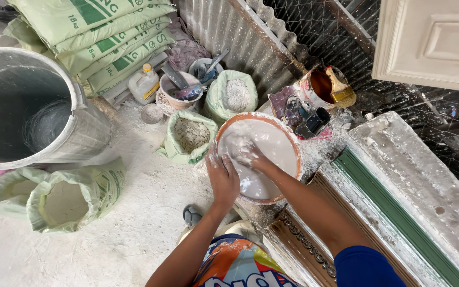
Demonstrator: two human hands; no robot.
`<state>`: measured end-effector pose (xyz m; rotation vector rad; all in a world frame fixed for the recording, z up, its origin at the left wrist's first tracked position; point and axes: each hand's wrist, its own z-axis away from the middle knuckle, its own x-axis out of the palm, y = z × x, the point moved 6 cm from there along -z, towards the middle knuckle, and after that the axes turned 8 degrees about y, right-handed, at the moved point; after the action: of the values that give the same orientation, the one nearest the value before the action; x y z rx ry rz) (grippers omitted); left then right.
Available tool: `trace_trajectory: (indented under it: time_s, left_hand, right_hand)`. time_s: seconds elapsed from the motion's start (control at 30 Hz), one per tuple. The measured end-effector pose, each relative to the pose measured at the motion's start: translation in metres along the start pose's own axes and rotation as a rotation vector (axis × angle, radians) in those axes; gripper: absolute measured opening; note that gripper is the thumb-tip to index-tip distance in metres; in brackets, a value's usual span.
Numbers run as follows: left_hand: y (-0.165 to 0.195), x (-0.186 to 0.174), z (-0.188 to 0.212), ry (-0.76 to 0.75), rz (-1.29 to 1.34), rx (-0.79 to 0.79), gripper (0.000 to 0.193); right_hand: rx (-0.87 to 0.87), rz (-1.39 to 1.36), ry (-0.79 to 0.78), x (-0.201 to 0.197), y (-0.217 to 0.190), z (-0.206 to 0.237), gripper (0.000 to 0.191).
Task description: The person fills a plastic cup with water from a tap and pours it into a large bowl. They scoop gypsum casting powder by hand from a sack into the bowl, then knead and mix the powder and water together with their hand until a smooth slurry forms in the bowl.
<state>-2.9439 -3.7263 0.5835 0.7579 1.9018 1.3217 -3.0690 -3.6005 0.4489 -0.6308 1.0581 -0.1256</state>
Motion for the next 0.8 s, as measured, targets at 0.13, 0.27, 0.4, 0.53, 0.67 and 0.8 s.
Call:
trace_trajectory:
  time_s: [0.13,0.27,0.4,0.53,0.67,0.8]
  left_hand:
    - [-0.001,0.000,0.000,0.002,-0.003,0.004,0.041]
    - [-0.002,0.001,-0.001,-0.006,0.018,-0.050,0.043]
    - [-0.003,0.001,-0.001,0.002,0.022,-0.064,0.044]
    - [-0.005,0.002,0.001,-0.012,0.018,-0.039,0.046]
    - [-0.007,0.003,0.001,-0.022,-0.003,-0.041,0.047]
    - [-0.006,0.003,0.000,-0.031,-0.025,-0.043,0.043]
  right_hand:
    - [0.009,0.017,-0.020,-0.003,-0.004,-0.002,0.042]
    - [0.056,0.039,-0.037,0.000,-0.016,-0.004,0.041]
    - [0.105,0.064,-0.066,0.002,-0.031,-0.001,0.041]
    - [0.137,0.066,-0.074,-0.002,-0.031,0.003,0.041]
    - [0.093,0.013,-0.075,-0.005,-0.014,0.008,0.041]
    - [-0.023,-0.065,-0.062,-0.012,0.010,0.018,0.041]
